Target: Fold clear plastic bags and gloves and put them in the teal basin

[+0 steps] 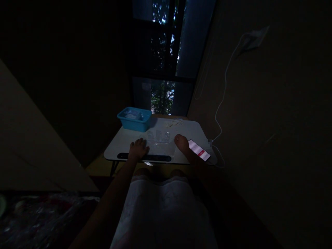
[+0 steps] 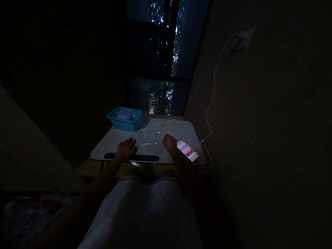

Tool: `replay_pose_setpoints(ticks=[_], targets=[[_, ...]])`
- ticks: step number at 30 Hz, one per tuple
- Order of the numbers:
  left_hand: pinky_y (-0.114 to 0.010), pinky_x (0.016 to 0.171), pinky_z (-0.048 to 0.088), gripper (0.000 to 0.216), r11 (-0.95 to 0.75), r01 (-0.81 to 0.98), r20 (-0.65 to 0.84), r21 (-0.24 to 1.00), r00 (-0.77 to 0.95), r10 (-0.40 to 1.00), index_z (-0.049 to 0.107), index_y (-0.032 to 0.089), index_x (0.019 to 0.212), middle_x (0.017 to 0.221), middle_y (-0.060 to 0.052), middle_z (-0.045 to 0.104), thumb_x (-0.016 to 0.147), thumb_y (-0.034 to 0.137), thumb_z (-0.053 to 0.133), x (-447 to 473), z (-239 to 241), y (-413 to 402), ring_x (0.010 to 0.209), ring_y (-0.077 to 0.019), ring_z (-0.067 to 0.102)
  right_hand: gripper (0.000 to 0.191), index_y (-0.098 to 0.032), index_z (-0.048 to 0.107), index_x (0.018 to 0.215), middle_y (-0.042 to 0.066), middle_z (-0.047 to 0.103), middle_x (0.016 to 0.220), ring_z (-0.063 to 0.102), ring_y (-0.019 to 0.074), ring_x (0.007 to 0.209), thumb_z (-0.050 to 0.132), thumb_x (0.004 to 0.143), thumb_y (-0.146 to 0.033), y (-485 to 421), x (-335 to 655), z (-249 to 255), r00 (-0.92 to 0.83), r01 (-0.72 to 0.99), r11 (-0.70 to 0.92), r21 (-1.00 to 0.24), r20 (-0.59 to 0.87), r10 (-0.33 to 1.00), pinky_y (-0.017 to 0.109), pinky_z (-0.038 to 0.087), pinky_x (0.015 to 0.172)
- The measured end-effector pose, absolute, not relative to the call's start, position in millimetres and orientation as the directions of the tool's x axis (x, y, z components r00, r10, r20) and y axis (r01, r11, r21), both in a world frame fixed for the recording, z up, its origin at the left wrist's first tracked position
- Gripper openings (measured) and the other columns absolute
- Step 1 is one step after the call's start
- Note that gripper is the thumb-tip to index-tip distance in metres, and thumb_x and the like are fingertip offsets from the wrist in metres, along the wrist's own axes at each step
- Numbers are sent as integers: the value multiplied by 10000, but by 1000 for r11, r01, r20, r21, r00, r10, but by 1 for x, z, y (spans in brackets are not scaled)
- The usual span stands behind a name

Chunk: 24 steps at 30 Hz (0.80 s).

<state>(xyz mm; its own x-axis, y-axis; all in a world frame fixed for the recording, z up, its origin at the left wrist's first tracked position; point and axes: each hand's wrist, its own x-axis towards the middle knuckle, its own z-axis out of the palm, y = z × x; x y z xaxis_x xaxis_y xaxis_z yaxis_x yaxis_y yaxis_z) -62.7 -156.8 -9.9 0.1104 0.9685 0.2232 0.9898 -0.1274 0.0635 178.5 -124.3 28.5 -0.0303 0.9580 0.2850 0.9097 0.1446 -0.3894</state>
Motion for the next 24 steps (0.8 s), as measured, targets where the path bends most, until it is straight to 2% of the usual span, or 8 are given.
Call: replay_pose_setpoints(ticks=[5,10,14,19,24], targets=[[-477,970,261,500,-129,989,236,66,110,966,407,164,1257,1366,-128,360,829,405,313,-64,-14,-154,1239,-270,321,341,-149,568,1025,43,659,809,602,132,762,490,699,-90,-115,168,31,22,850,139,-509,297,955,200,431,669],[-476,976,252,504,-121,990,226,75,102,969,403,182,1263,1374,-117,352,829,421,307,-64,-15,-152,1248,-266,308,301,-181,584,914,-19,601,628,573,117,614,499,649,-67,-110,155,25,74,738,139,-660,285,956,196,430,569],[-474,973,255,506,-123,989,225,81,102,969,406,176,1259,1376,-121,346,827,422,311,-65,-15,-153,1246,-267,307,247,-184,570,892,-40,582,611,550,93,542,512,666,-104,-111,142,19,67,633,143,-761,238,969,179,421,516],[-479,970,259,499,-130,989,223,72,111,969,403,177,1259,1372,-120,352,828,411,310,-64,-13,-154,1243,-264,310,195,-173,575,874,-21,619,710,570,77,543,403,790,-209,-113,137,17,-48,608,213,-765,232,971,174,435,525],[-484,968,260,495,-127,989,218,73,109,970,407,178,1255,1365,-122,362,827,408,311,-64,-11,-155,1238,-270,318,224,-170,594,875,19,649,830,600,122,745,388,789,-155,-119,159,12,-59,687,237,-687,272,960,215,447,676]])
